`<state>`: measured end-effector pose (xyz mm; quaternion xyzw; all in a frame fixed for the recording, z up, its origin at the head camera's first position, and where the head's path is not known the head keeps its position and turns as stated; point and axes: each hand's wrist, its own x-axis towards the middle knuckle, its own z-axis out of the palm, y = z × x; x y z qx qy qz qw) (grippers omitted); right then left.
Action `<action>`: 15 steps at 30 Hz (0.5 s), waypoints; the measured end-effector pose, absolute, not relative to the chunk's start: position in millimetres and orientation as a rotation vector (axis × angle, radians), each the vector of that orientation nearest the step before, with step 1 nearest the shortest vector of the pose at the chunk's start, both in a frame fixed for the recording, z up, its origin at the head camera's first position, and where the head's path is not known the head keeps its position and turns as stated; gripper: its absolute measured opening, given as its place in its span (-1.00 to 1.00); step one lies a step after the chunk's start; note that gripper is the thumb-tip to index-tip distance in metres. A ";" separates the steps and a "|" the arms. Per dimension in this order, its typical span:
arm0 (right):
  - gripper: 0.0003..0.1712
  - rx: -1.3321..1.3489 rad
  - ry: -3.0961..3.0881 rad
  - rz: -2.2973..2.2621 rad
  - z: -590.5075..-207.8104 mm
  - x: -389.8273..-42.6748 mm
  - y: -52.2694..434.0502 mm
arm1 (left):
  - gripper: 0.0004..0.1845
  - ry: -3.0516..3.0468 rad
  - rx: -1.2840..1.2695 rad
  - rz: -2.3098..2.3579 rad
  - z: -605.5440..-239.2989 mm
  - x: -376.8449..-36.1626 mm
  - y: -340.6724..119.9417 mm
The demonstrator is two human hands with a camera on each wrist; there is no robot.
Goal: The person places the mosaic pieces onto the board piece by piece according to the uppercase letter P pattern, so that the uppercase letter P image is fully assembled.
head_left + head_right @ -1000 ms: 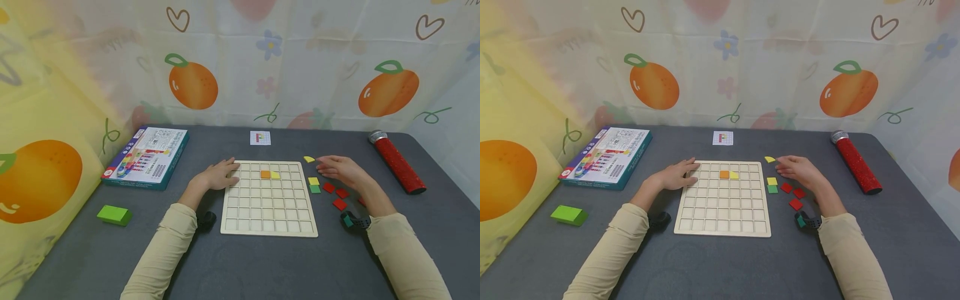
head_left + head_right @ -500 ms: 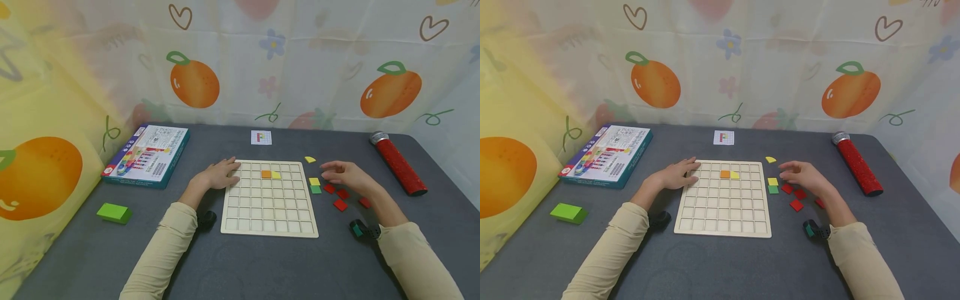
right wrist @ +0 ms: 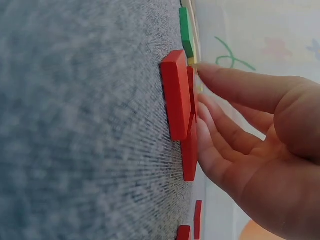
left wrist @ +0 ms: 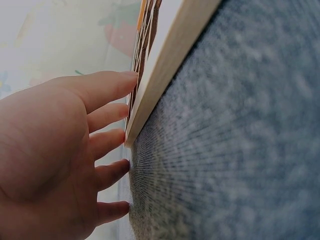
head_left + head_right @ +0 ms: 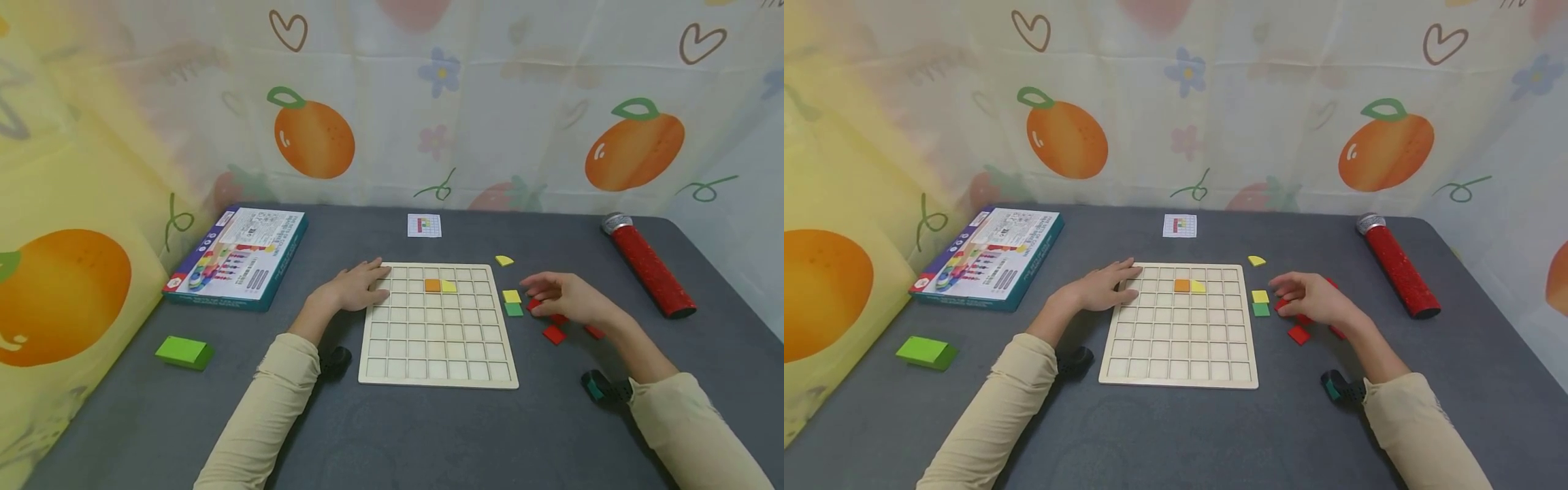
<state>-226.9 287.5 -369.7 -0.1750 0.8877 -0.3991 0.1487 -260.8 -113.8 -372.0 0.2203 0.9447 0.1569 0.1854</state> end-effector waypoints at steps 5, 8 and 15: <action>-0.48 -0.526 2.585 -1.108 -370.3 -224.7 288.2 | -0.35 2.671 0.625 0.438 -372.4 -260.1 -114.0; -0.48 -0.533 2.595 -1.102 -369.5 -224.0 288.0 | -0.35 2.674 0.623 0.443 -371.9 -260.1 -113.6; -0.49 -0.556 2.637 -1.064 -368.7 -225.1 286.4 | -0.36 2.676 0.629 0.447 -371.1 -260.3 -113.6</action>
